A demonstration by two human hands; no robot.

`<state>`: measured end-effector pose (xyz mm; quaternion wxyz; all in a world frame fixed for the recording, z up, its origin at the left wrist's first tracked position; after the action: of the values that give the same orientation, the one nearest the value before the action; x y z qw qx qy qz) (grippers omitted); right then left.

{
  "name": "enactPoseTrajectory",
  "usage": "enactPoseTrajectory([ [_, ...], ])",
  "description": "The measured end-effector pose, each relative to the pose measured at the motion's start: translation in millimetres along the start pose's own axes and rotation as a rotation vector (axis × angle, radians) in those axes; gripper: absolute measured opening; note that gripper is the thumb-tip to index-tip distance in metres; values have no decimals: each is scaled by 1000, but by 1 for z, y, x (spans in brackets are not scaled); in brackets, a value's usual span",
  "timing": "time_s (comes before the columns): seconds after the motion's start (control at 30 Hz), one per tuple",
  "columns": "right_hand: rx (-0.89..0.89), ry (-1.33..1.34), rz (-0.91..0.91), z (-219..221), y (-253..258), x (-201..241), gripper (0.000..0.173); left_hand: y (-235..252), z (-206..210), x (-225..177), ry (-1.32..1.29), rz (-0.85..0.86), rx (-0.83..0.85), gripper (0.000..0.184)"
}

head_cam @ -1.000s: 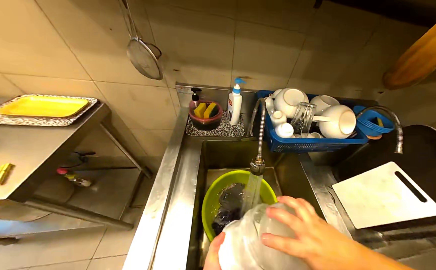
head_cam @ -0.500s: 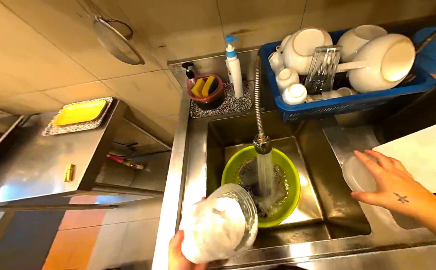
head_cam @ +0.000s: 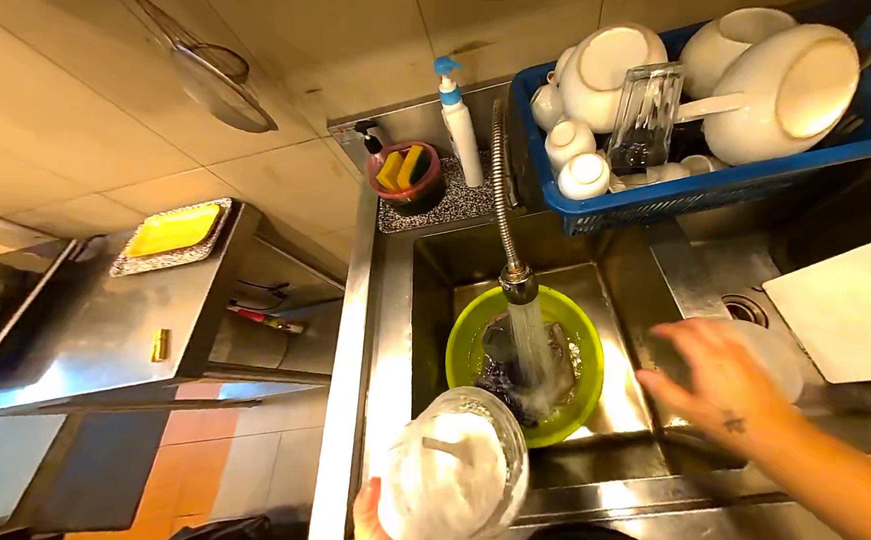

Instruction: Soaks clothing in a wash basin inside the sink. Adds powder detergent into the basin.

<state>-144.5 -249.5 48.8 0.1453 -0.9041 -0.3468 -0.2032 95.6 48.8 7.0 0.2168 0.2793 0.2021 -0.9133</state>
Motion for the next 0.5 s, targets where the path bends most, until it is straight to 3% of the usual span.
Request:
enactPoseTrajectory([
  [0.03,128,100,-112,2,1,45,39,1,-1,8,23,-29,-78,34],
  [0.07,332,189,-200,8,4,86,33,3,-2,16,40,-58,-100,37],
  [0.13,690,233,-274,27,11,147,38,7,-2,29,34,-100,-53,42],
  [0.17,769,218,-276,37,13,166,39,8,0,35,11,-119,-28,44],
  [0.27,762,324,-296,54,12,187,33,7,-2,38,-42,-128,22,49],
  [0.5,552,393,-687,45,16,178,23,-1,-27,28,-85,-126,-68,52],
])
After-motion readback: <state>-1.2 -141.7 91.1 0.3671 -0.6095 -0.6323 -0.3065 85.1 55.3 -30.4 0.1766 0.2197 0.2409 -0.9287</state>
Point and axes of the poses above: each hand's wrist, its own y-axis towards the middle knuckle, its own z-axis out of the palm, x = y × z, the point moved 4 cm from there along y, towards the middle knuckle
